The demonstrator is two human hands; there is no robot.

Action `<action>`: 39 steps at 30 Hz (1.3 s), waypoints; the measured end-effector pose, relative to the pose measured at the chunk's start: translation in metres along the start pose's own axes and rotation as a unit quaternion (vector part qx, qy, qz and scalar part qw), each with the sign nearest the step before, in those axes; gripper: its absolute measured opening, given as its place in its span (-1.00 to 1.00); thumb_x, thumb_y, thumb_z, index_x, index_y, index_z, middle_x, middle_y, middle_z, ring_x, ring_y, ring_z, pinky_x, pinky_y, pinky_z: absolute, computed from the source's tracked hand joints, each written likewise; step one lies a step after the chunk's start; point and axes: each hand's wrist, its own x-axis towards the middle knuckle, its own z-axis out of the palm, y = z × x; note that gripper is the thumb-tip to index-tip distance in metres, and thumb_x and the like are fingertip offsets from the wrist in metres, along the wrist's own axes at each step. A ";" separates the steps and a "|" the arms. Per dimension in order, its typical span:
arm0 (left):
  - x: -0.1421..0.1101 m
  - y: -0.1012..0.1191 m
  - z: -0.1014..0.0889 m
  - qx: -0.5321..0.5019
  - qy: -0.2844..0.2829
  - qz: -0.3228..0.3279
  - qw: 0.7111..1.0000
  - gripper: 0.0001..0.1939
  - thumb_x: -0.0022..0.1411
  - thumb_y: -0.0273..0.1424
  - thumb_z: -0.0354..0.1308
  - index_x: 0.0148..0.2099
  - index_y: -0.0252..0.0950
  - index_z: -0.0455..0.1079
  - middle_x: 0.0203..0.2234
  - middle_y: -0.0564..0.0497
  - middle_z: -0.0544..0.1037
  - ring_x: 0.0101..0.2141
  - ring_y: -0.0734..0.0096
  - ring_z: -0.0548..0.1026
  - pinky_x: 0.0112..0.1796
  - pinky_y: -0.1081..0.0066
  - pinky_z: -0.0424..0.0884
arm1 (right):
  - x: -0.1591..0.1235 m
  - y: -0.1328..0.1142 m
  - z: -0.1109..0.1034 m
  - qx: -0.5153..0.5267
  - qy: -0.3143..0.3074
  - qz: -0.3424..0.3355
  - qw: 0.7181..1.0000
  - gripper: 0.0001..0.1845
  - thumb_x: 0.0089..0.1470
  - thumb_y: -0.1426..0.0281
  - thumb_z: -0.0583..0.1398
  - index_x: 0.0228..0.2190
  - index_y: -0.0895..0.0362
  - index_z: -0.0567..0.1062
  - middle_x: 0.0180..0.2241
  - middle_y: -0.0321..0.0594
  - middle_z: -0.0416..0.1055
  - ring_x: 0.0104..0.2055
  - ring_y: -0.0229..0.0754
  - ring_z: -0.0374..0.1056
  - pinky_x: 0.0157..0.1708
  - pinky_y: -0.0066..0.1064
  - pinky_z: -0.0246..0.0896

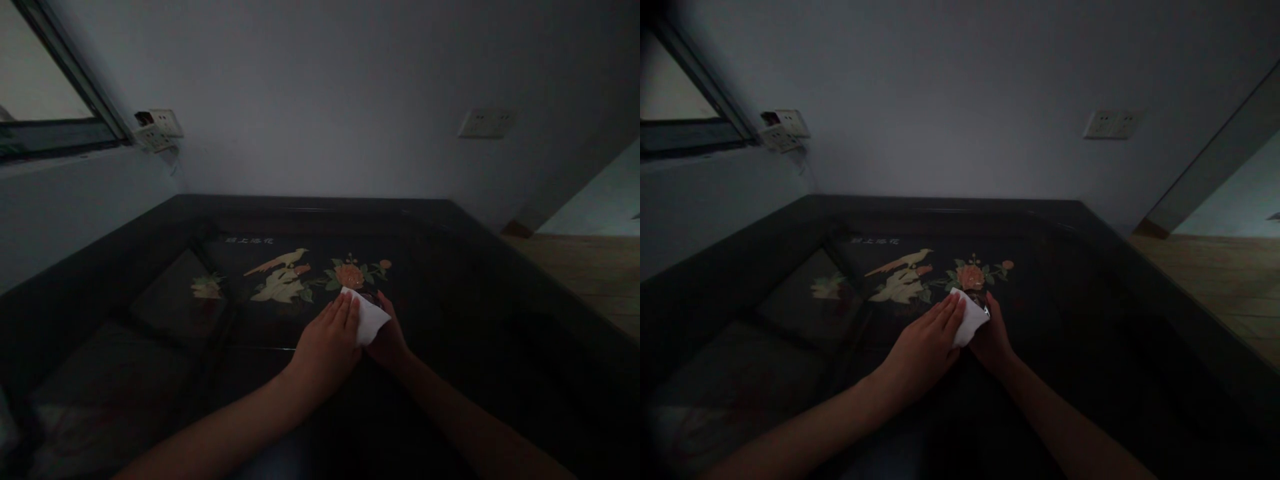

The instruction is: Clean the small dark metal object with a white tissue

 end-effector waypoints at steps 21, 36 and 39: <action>0.003 -0.001 0.010 -0.017 0.005 0.044 0.999 -0.29 0.17 -0.48 0.00 0.33 -0.49 -0.13 0.30 -0.27 -0.01 0.29 0.21 -0.02 0.22 0.23 0.11 | 0.001 -0.002 -0.004 0.006 0.003 -0.021 1.000 -0.66 -0.06 0.19 0.24 -0.31 0.17 0.56 -0.38 -0.20 0.58 -0.21 -0.14 0.49 -0.14 -0.39 0.37; -0.006 0.014 -0.005 0.004 0.006 0.064 0.998 -0.44 0.26 -0.43 -0.07 0.27 -0.56 0.07 0.22 -0.31 0.18 0.23 0.15 0.16 0.18 0.23 0.20 | 0.006 -0.004 -0.010 0.002 0.003 0.009 1.000 -0.66 -0.08 0.13 0.22 -0.43 0.16 0.55 -0.41 -0.17 0.57 -0.22 -0.09 0.50 -0.13 -0.31 0.38; -0.002 0.010 -0.002 -0.006 0.002 0.062 0.998 -0.37 0.24 -0.41 -0.03 0.30 -0.54 -0.01 0.27 -0.27 0.08 0.27 0.16 0.05 0.22 0.20 0.13 | 0.005 -0.003 -0.010 0.005 -0.001 0.000 1.000 -0.69 -0.04 0.17 0.22 -0.41 0.17 0.56 -0.42 -0.20 0.57 -0.31 -0.18 0.50 -0.20 -0.42 0.39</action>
